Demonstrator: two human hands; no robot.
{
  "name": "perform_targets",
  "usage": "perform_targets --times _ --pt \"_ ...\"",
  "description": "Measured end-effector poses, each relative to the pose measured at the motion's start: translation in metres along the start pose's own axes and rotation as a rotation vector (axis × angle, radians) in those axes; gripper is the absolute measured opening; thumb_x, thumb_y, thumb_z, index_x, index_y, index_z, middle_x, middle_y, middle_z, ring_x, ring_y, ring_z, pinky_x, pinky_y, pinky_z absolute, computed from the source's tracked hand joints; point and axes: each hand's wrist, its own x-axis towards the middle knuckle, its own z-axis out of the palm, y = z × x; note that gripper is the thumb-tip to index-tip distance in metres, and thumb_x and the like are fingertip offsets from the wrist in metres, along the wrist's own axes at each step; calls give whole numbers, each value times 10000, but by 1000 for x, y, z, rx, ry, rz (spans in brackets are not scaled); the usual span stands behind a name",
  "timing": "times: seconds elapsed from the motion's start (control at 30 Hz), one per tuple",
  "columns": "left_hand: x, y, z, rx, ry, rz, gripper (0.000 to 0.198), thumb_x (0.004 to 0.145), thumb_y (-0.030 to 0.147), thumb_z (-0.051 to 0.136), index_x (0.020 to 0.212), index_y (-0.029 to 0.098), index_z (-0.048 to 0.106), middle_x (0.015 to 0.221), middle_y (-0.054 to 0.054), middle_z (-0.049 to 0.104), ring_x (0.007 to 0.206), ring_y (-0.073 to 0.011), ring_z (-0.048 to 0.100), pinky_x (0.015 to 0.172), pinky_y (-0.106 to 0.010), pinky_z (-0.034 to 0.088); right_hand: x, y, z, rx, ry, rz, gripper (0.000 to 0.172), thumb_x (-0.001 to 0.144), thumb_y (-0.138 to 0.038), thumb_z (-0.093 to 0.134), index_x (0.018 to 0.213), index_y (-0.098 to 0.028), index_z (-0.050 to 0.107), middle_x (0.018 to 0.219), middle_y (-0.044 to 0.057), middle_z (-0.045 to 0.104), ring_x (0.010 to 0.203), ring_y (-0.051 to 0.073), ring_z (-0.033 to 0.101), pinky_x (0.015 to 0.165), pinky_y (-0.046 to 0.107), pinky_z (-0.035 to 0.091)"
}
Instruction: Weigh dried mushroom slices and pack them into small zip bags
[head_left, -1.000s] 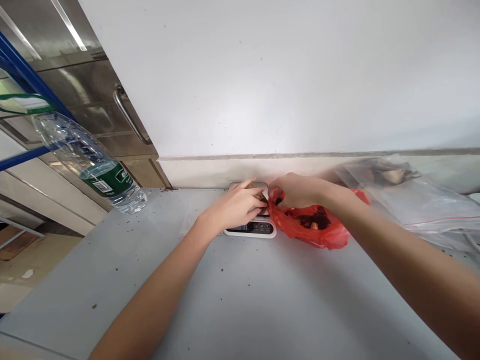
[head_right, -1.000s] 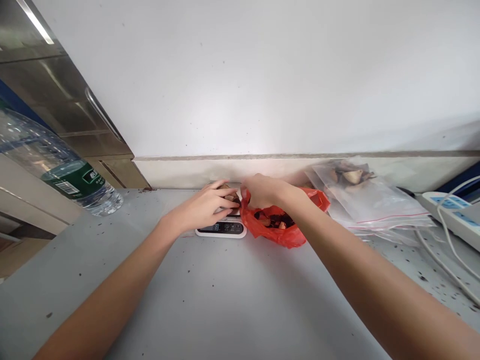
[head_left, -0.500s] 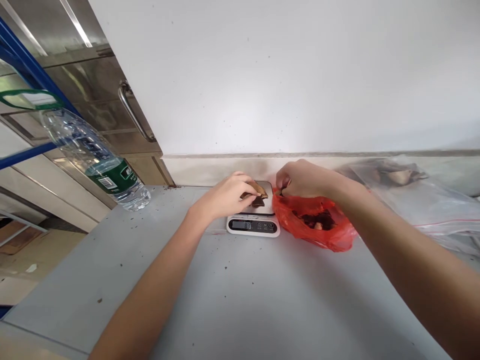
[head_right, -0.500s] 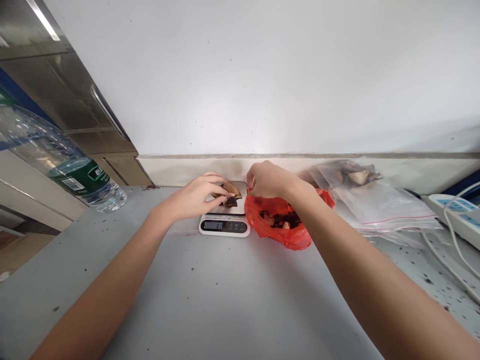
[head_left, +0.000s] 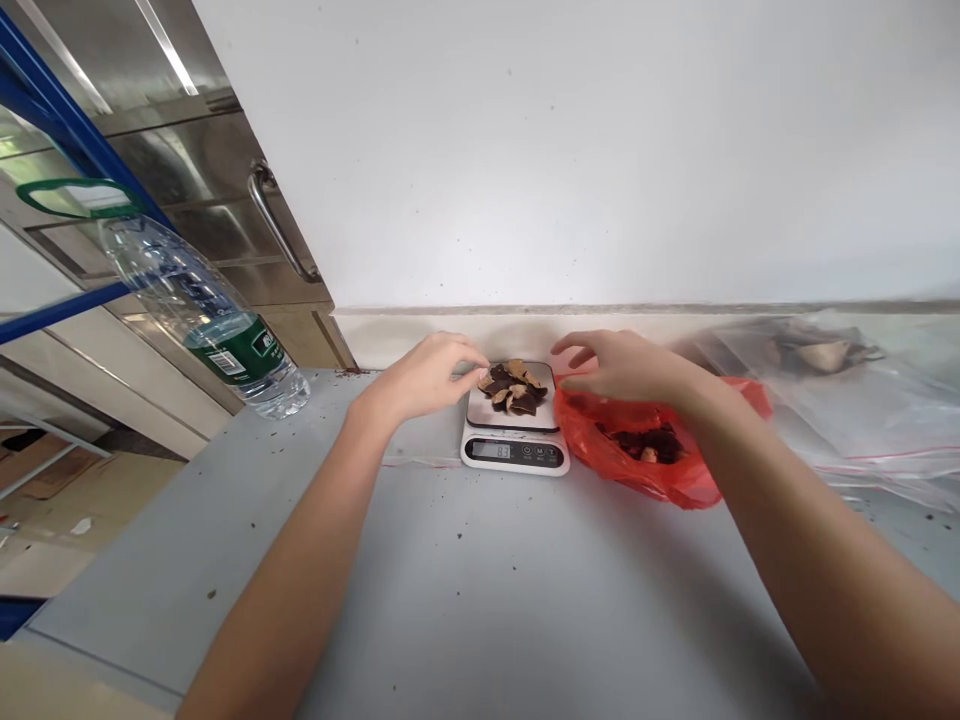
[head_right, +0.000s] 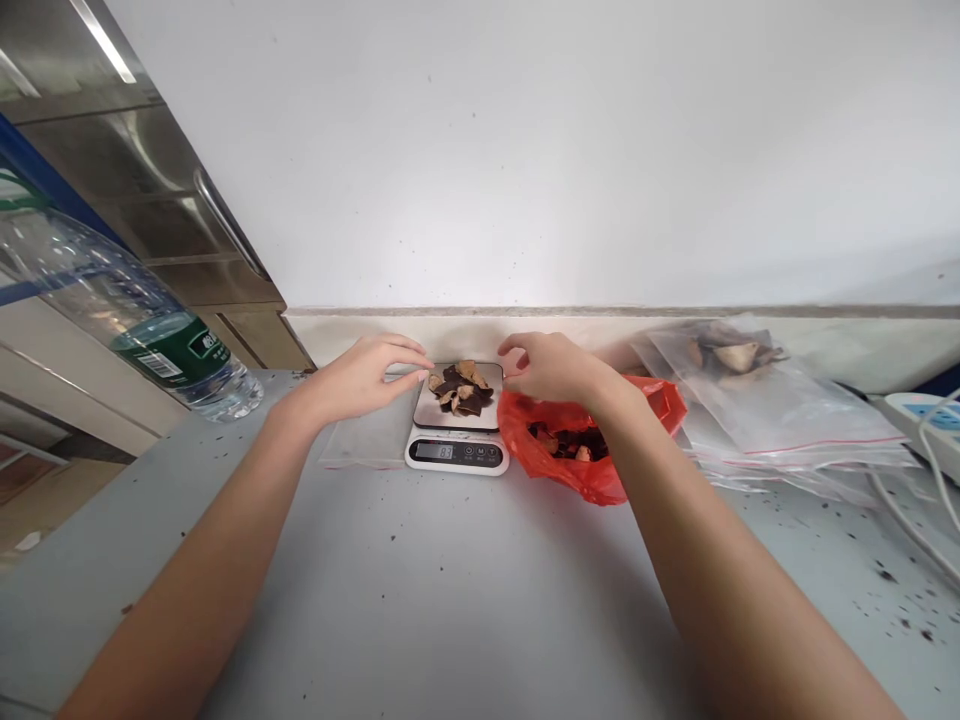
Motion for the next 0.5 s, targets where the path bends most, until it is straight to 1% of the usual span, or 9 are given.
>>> perform_targets --times 0.07,0.1,0.2,0.27,0.33,0.4,0.43,0.47,0.5 --pt "0 0 -1 3 -8 -5 381 980 348 459 1006 206 811 1170 -75 764 1082 -287 684 898 -351 558 -3 3 -4 -72 -24 65 537 815 -123 629 1338 -231 686 1287 101 751 1002 258 739 748 301 570" --pt "0 1 -1 4 -11 -7 388 978 356 457 1023 205 811 1178 -77 763 1091 -290 682 910 -353 557 -4 4 -5 -95 -25 78 535 793 -107 625 1310 -221 702 1268 108 754 999 265 735 733 300 562" --pt "0 1 -3 9 -21 -12 405 969 383 453 1024 204 812 1186 -79 764 1113 -302 677 938 -368 555 -4 6 -7 -106 44 72 473 774 -104 611 1224 -190 728 1202 128 760 973 269 723 718 295 542" --pt "-1 1 -4 7 -28 -24 416 965 397 447 1012 202 812 1194 -81 764 1115 -308 677 939 -377 556 -5 8 -10 -104 77 51 458 770 -119 613 1208 -204 721 1189 119 757 960 266 713 713 298 536" --pt "-2 2 -5 2 -40 -43 421 962 399 446 1029 201 811 1212 -79 761 1121 -308 677 934 -375 558 -10 10 -15 -153 0 61 516 737 -137 650 1236 -252 707 1211 106 741 963 291 704 686 325 535" --pt "-3 4 -6 -2 -55 -64 424 959 393 448 1070 202 810 1236 -72 757 1136 -304 676 930 -362 558 -16 12 -19 -261 -138 83 645 650 -119 714 1267 -307 707 1280 112 701 1024 357 685 685 372 542" --pt "-4 4 -6 -3 -62 -74 425 959 388 449 1089 203 809 1248 -69 755 1146 -302 675 929 -354 558 -19 13 -21 -319 -185 89 702 608 -88 725 1268 -328 714 1324 115 674 1086 397 663 715 401 550" --pt "-4 5 -7 -4 -67 -83 427 960 386 451 1107 203 808 1257 -67 753 1154 -300 674 931 -348 556 -22 15 -21 -368 -199 86 728 583 -51 714 1251 -341 728 1367 112 649 1161 431 630 767 433 557" --pt "-4 6 -7 -4 -70 -90 428 961 385 453 1120 202 806 1262 -67 753 1157 -299 673 935 -344 554 -23 17 -21 -405 -177 72 715 569 -15 688 1203 -339 750 1392 106 633 1232 452 589 837 464 554"
